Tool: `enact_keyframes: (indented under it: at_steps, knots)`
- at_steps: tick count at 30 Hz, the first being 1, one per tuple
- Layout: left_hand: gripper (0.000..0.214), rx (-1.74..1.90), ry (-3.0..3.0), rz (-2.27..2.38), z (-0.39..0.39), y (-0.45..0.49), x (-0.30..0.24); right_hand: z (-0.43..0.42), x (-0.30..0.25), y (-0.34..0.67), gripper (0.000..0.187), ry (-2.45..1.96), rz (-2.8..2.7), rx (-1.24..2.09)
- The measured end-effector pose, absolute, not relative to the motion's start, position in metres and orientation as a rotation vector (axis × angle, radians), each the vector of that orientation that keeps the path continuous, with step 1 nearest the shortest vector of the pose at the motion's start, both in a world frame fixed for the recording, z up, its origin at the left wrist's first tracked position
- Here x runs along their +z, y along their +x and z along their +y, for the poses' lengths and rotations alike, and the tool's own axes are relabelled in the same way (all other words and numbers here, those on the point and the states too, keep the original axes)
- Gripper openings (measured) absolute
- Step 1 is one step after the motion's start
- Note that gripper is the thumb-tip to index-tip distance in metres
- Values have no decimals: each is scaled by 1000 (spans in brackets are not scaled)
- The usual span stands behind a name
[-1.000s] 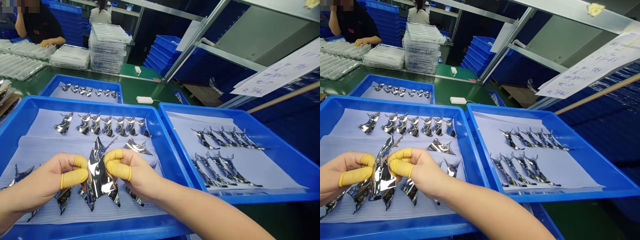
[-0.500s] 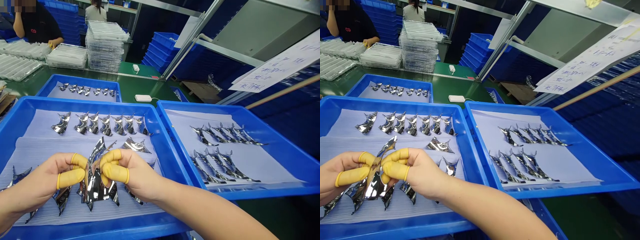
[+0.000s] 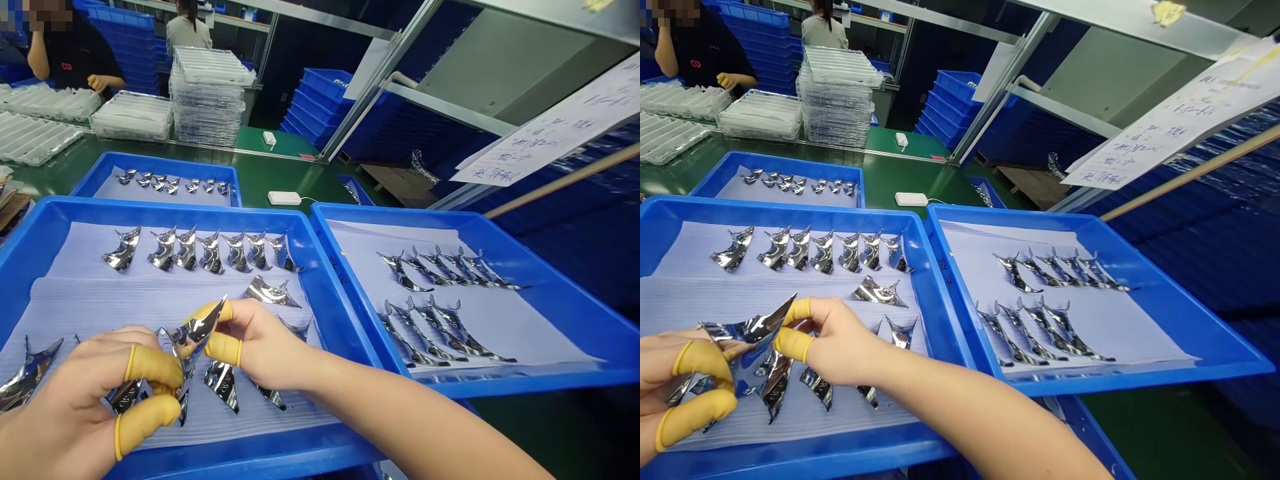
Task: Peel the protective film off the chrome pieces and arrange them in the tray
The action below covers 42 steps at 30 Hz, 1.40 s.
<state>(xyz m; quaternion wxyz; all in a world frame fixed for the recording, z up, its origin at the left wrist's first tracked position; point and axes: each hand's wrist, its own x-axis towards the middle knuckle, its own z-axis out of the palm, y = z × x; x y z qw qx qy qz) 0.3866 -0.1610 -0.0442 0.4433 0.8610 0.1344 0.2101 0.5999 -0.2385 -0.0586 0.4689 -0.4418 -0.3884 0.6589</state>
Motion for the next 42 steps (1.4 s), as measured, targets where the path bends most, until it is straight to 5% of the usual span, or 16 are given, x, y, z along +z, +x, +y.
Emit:
enact_keyframes:
  at_steps: [6,12,18,28,35,42]
  knots:
    - [6,427,2035,483,-162,382,-47,-239,-60,600,29,-1140,-1028,1583]
    - [15,374,1701,662,-155,385,-45,-239,-56,601,13,-1240,-1215,1466]
    - [30,482,1887,1103,-104,388,-29,-236,-56,607,24,-1434,-1541,1099]
    - [24,-119,2415,1718,2,377,-47,-224,-49,622,21,-1585,-1602,827]
    - [28,-307,2529,1728,12,382,-61,-214,-36,646,25,-1922,-1641,578]
    - [43,-32,2749,1368,-15,369,-43,-218,-22,671,15,-2473,-1767,540]
